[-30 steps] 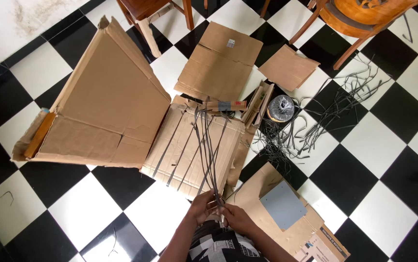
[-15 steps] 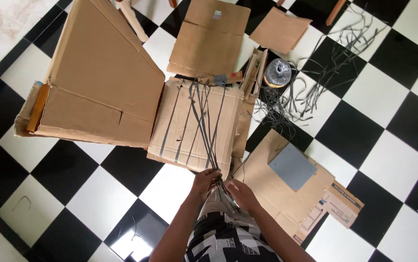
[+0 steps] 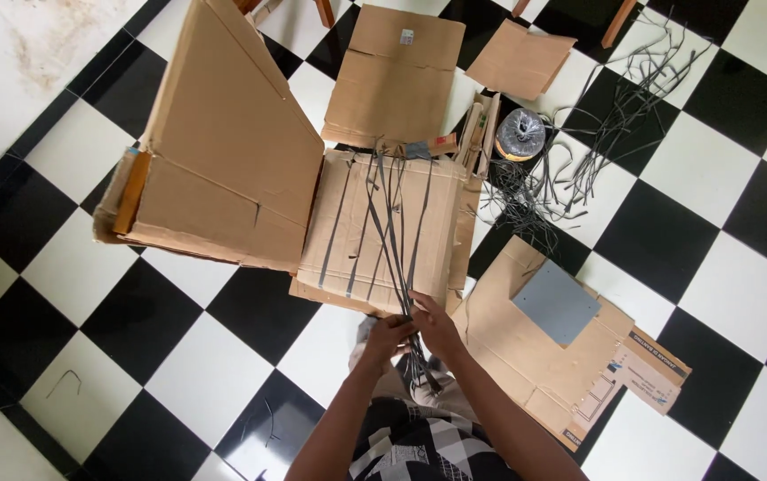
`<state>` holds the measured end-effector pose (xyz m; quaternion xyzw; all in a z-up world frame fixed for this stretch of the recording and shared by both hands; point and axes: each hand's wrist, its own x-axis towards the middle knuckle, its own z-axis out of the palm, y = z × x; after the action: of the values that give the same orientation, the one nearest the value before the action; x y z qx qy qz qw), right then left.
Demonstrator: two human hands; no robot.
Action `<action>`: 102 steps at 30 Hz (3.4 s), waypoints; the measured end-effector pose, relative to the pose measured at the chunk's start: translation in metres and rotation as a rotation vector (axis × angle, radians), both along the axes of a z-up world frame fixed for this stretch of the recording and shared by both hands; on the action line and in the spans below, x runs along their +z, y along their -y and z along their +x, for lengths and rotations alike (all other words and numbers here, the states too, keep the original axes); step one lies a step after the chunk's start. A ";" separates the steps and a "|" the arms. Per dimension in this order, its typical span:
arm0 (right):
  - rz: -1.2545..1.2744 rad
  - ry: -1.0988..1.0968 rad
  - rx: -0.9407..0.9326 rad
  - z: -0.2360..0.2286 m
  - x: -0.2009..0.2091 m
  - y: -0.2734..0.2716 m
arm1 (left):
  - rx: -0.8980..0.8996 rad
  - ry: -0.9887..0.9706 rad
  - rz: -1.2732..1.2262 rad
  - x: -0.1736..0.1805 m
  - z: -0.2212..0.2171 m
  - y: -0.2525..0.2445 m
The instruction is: Wrapping a wooden chair seat with cardboard and securing it with plastic ties
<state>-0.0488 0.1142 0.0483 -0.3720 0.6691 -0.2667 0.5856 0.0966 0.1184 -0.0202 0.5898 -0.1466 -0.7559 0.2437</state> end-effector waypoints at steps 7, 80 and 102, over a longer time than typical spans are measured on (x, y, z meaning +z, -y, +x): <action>0.111 -0.087 -0.149 0.042 -0.032 0.031 | -0.056 -0.038 0.016 -0.032 0.041 0.021; -0.791 0.055 -0.532 0.263 0.174 0.218 | 0.118 0.429 -1.093 0.288 0.425 0.309; -0.363 -0.043 -0.638 0.337 0.103 0.304 | 0.312 0.155 -0.580 0.146 0.368 0.406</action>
<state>0.2878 -0.1901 0.1515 -0.2480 0.7052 -0.5425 0.3833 0.4643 -0.2873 0.1256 0.5669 -0.2817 -0.5890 0.5023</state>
